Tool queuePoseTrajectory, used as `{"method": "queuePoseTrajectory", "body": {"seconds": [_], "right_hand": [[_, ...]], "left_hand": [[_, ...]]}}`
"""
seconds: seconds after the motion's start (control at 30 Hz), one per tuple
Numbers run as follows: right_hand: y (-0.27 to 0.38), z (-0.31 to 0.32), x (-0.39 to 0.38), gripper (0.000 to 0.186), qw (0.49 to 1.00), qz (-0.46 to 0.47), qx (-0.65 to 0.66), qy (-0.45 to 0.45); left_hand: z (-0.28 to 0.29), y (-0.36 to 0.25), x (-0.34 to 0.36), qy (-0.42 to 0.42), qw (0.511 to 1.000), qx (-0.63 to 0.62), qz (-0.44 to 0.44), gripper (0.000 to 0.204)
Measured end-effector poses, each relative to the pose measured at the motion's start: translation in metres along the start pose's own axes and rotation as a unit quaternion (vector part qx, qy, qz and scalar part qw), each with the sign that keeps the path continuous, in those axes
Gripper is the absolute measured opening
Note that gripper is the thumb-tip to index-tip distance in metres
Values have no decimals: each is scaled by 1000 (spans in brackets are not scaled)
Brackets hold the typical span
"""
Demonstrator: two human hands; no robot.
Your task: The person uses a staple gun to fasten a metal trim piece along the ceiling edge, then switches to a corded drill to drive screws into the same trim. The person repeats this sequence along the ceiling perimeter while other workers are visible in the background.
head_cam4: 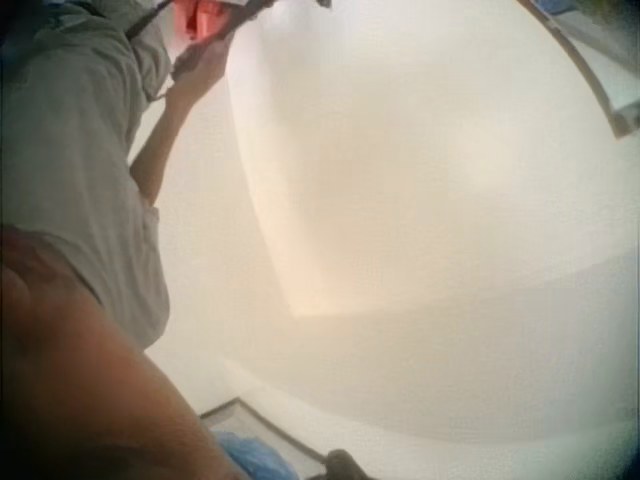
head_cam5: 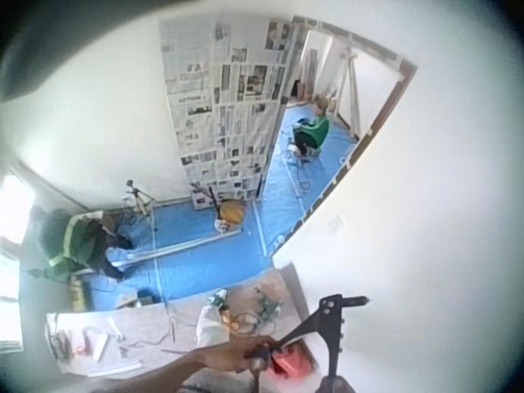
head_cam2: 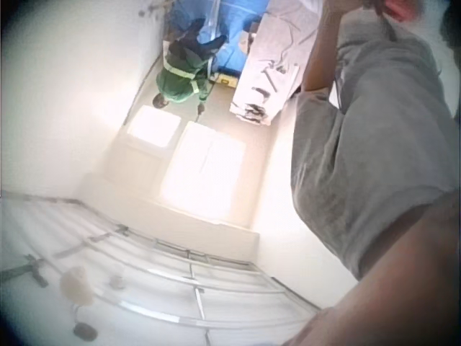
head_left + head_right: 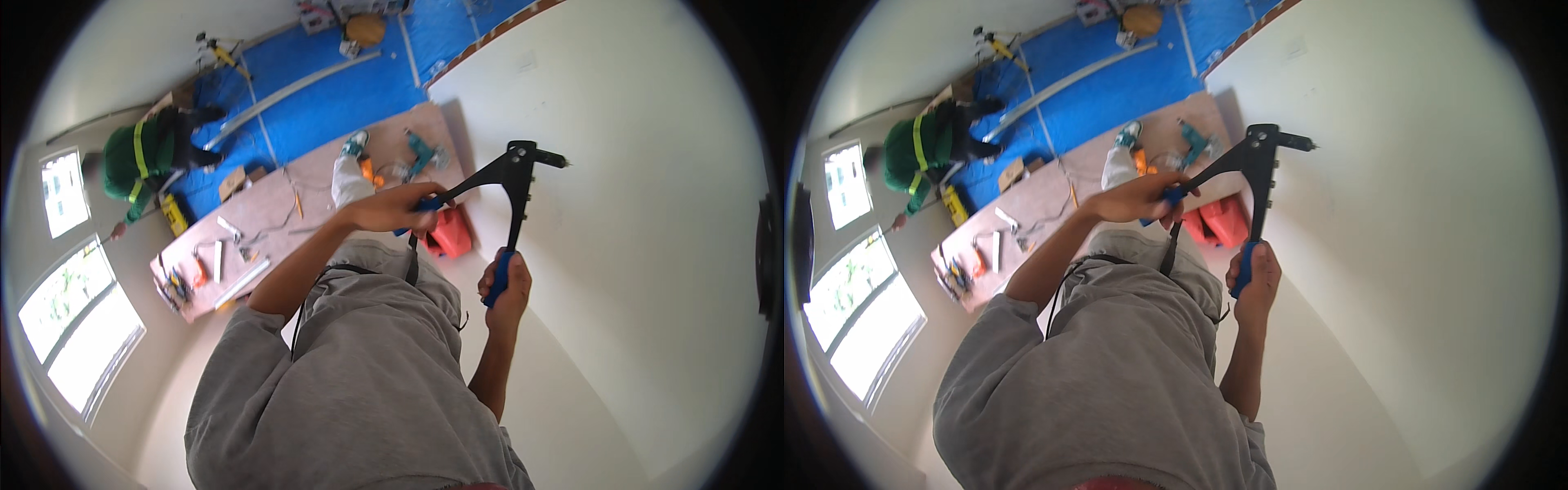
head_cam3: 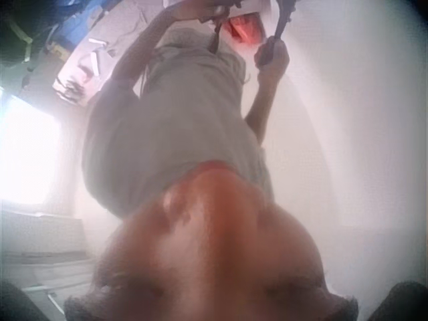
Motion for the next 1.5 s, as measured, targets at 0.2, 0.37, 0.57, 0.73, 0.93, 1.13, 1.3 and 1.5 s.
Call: {"method": "queuePoseTrajectory", "body": {"seconds": [0.2,0.37,0.57,0.73,0.93,1.13,1.3,1.5], "right_hand": [[-23,-9,48,43,974,-95,-140,-149],[-47,-35,64,49,974,-101,-128,-159],[-69,-58,79,50,965,-43,-176,-187],[-114,-64,81,50,947,-190,-122,-227],[-134,-82,91,56,955,-217,-93,-179],[-162,-79,97,57,946,-226,-84,-217],[-132,-91,97,53,956,-57,-155,-242],[-150,-74,77,55,961,-162,-97,-203]], "left_hand": [[-16,124,34,-311,936,-104,130,62],[20,160,9,-290,933,43,210,56],[40,165,-4,-337,919,-2,204,68],[66,183,-40,-286,891,5,354,68],[88,249,-94,-228,860,-73,452,61],[95,232,-68,-182,905,189,333,27],[80,250,-79,-178,899,223,331,32],[60,239,-60,-105,919,265,273,40]]}}
Point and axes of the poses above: each hand's wrist, its own x-axis towards the middle knuckle, its own z-axis out of the back of the hand, y = z × x, the point moved 10 cm from there along x, towards the middle knuckle, and after that the axes turned 14 degrees about -z, right-handed, at the moved point
